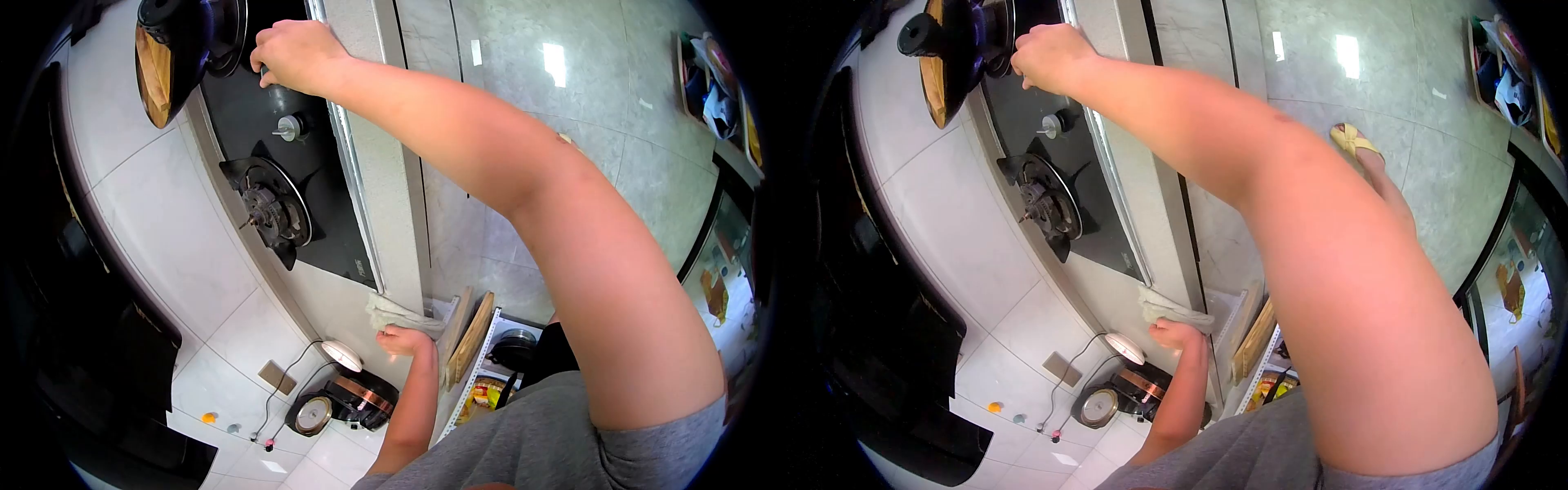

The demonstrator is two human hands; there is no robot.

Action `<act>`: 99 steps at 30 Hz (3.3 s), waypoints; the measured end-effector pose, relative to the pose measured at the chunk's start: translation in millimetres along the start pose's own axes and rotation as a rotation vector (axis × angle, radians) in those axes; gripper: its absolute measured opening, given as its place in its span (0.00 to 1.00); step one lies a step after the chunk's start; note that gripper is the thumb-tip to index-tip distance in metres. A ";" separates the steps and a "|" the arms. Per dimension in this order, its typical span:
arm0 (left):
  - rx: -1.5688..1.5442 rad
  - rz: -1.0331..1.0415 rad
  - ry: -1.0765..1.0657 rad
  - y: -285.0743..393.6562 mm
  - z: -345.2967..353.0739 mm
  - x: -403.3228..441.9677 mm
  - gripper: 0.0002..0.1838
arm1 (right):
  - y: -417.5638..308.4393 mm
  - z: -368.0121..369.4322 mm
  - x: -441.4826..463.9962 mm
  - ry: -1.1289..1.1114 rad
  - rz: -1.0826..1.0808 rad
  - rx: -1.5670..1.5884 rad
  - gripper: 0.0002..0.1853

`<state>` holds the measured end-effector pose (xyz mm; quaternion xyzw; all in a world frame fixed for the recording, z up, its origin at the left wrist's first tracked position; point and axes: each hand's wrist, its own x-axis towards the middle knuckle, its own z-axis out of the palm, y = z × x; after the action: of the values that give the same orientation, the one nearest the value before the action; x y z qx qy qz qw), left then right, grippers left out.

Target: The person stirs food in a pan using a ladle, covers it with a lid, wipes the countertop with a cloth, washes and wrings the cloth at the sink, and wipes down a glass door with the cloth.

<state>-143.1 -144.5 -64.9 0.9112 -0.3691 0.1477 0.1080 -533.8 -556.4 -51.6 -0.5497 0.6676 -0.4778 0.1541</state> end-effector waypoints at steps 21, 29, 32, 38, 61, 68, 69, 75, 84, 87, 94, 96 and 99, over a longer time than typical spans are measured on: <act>0.027 -0.004 0.011 5.6 -3.5 -0.6 0.22 | -3.2 0.1 2.6 -0.001 0.017 -0.055 0.12; 0.014 0.004 0.008 4.4 -2.7 0.4 0.22 | -2.3 3.2 2.1 0.020 0.018 -0.049 0.12; 0.016 -0.006 -0.006 4.4 -3.1 0.9 0.22 | -2.4 3.0 2.6 0.017 0.023 -0.044 0.12; 0.055 0.004 0.015 5.1 -2.8 -0.4 0.22 | -2.7 2.2 2.9 0.005 0.026 -0.042 0.12; 0.012 -0.026 -0.013 1.0 -2.4 -0.2 0.23 | -1.2 2.4 0.5 0.009 0.028 -0.019 0.13; 0.000 0.016 -0.065 7.5 -8.8 -3.5 0.24 | -0.8 1.5 1.9 0.078 0.000 0.034 0.16; 0.012 0.049 -0.033 7.4 -7.6 -3.6 0.24 | -2.3 0.2 1.6 0.105 0.027 0.077 0.17; 0.048 0.080 0.007 23.6 -12.4 -7.9 0.23 | -14.1 -23.8 -36.6 0.217 -0.234 0.208 0.21; -0.144 0.076 -0.014 -18.7 21.3 1.1 0.24 | -204.2 -19.4 -398.7 -0.691 -0.106 0.583 0.23; -0.811 -0.170 -0.274 -35.6 -8.2 5.3 0.22 | -241.3 8.5 -466.4 -0.631 0.103 0.527 0.26; -1.087 0.055 -0.726 -97.7 -46.8 55.6 0.16 | -251.8 15.4 -494.5 -0.525 -0.286 -0.146 0.36; -1.017 0.157 -0.653 -94.4 -48.9 56.4 0.16 | -250.6 15.2 -494.1 -0.548 -0.300 -0.215 0.37; -0.877 0.372 -0.575 -68.2 -68.3 46.7 0.16 | -236.4 14.2 -489.5 -0.514 -0.256 -0.284 0.36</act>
<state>-76.1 -105.6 9.1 0.7039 -0.5652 -0.2580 0.3441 -214.3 -117.3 -24.3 -0.7480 0.5924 -0.2408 0.1779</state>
